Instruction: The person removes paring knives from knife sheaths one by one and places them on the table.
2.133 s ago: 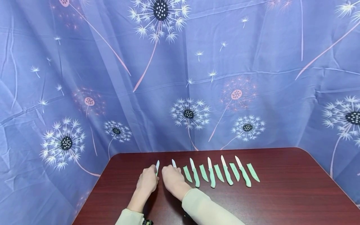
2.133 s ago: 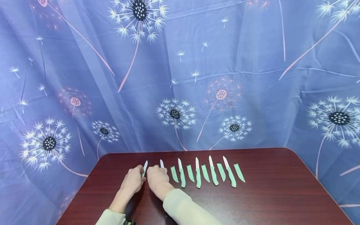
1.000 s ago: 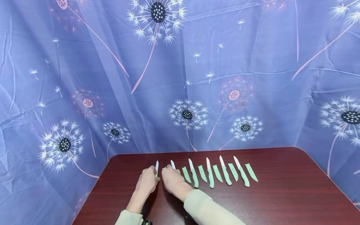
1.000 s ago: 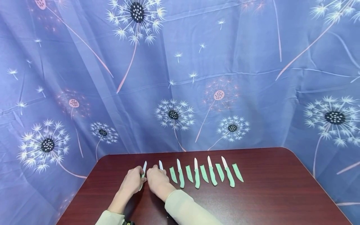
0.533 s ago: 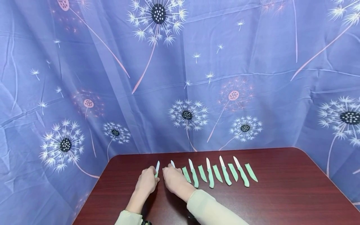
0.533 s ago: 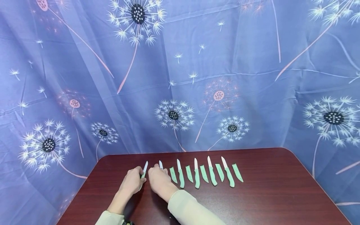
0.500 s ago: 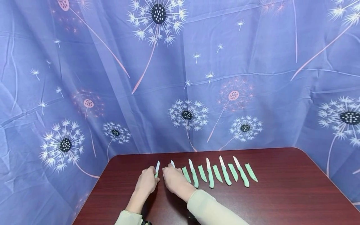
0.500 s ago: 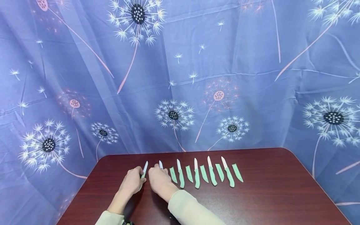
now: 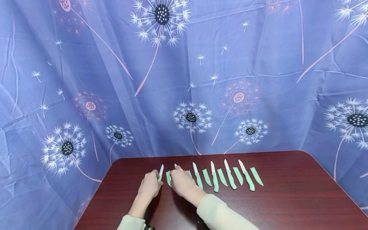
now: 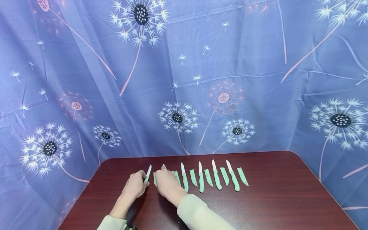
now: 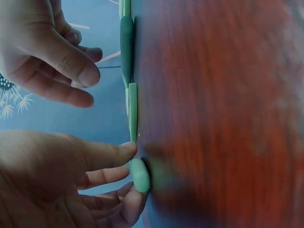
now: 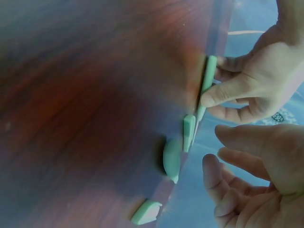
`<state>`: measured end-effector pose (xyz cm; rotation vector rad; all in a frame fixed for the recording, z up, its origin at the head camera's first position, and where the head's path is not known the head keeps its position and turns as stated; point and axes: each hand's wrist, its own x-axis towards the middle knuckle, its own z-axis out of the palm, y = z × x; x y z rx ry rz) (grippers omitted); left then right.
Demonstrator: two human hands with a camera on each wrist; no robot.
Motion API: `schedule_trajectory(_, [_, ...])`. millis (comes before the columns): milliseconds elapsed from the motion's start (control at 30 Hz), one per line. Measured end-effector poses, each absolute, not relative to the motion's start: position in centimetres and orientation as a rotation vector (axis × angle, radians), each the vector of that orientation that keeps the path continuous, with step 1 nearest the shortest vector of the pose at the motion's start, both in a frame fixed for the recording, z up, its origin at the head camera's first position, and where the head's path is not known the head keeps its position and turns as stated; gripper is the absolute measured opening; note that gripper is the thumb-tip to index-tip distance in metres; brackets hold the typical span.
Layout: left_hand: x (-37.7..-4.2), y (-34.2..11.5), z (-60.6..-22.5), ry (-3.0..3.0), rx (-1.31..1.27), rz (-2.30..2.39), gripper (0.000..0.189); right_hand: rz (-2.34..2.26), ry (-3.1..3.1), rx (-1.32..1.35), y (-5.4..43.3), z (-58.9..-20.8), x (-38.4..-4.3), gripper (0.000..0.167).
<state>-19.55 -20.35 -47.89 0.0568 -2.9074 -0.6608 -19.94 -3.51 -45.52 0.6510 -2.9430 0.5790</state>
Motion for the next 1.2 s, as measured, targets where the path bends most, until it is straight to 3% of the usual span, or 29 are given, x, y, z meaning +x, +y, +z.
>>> schedule_trajectory(933, [-19.6, -20.8, -47.9, -2.945, 0.080, -0.636, 0.026, 0.682, -2.805, 0.737, 0.9, -44.5, -19.3, 0.024])
schedule_trajectory(1200, [-19.2, -20.2, -46.9, -2.915, 0.062, -0.533, 0.035, 0.689, -2.747, 0.725, 3.0, -43.8, -18.7, 0.032])
